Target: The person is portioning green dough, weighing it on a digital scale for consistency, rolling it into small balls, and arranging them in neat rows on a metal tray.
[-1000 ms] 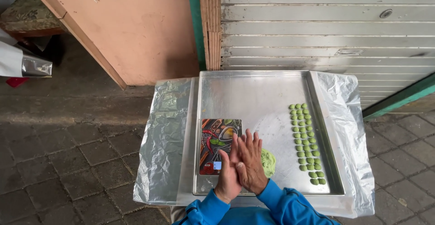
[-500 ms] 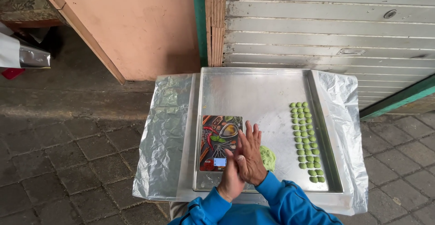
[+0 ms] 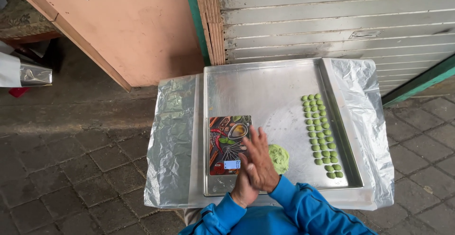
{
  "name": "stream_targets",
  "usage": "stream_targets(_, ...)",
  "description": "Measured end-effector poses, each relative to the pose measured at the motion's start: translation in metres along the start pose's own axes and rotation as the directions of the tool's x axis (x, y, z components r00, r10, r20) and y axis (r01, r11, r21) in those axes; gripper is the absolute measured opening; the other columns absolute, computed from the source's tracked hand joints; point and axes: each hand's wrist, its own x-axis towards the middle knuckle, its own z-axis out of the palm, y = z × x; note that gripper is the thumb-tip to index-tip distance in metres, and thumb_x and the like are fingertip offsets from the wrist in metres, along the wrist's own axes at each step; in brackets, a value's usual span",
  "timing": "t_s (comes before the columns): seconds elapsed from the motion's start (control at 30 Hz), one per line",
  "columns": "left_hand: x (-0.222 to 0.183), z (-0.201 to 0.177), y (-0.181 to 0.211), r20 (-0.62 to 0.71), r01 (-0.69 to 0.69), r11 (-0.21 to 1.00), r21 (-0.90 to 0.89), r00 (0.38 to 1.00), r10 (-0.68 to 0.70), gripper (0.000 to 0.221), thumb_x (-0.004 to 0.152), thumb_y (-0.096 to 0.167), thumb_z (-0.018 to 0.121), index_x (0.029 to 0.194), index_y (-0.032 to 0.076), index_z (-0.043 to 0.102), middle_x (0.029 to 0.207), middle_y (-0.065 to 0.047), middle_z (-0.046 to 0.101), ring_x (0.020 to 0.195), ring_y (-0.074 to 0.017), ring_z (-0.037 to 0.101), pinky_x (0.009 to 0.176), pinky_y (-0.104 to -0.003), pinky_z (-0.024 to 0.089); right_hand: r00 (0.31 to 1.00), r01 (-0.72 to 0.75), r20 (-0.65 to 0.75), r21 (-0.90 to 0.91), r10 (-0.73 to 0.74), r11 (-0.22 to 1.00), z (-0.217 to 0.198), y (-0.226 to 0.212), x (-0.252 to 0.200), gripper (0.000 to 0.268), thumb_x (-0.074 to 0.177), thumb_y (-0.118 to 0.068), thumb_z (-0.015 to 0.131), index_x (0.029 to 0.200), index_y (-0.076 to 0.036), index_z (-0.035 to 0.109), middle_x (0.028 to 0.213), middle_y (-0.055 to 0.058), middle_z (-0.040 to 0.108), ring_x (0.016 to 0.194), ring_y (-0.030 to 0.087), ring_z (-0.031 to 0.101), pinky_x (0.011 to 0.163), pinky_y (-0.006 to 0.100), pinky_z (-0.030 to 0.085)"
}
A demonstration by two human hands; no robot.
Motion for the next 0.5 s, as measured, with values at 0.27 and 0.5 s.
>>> stream_targets(0.27,0.019,-0.006,0.013,-0.139,0.267,0.947,-0.179,0.946,-0.293,0.091,0.091,0.081,0.022,0.166,0.034,0.001,0.177,-0.001,0.002,0.162,-0.0315,0.001,0.128,-0.056,0.01,0.991,-0.043,0.123,-0.001,0.043,0.999,-0.005,-0.034,-0.01,0.069,0.115,-0.058,0.013,0.17,-0.016,0.013,0.177,0.016,-0.004,0.165,0.035,-0.01,0.134,0.058,-0.012)
stream_targets(0.5,-0.007,0.002,-0.034,0.088,-0.024,0.694,-0.719,0.988,0.125,0.079,0.108,0.07,0.021,0.169,0.021,0.016,0.175,-0.011,0.002,0.159,-0.035,0.0,0.125,-0.057,0.008,0.995,0.086,-0.063,0.058,-0.082,0.995,-0.007,-0.009,0.006,0.064,0.118,-0.057,0.014,0.172,-0.022,0.012,0.179,0.015,0.003,0.168,0.037,-0.005,0.137,0.062,-0.006)
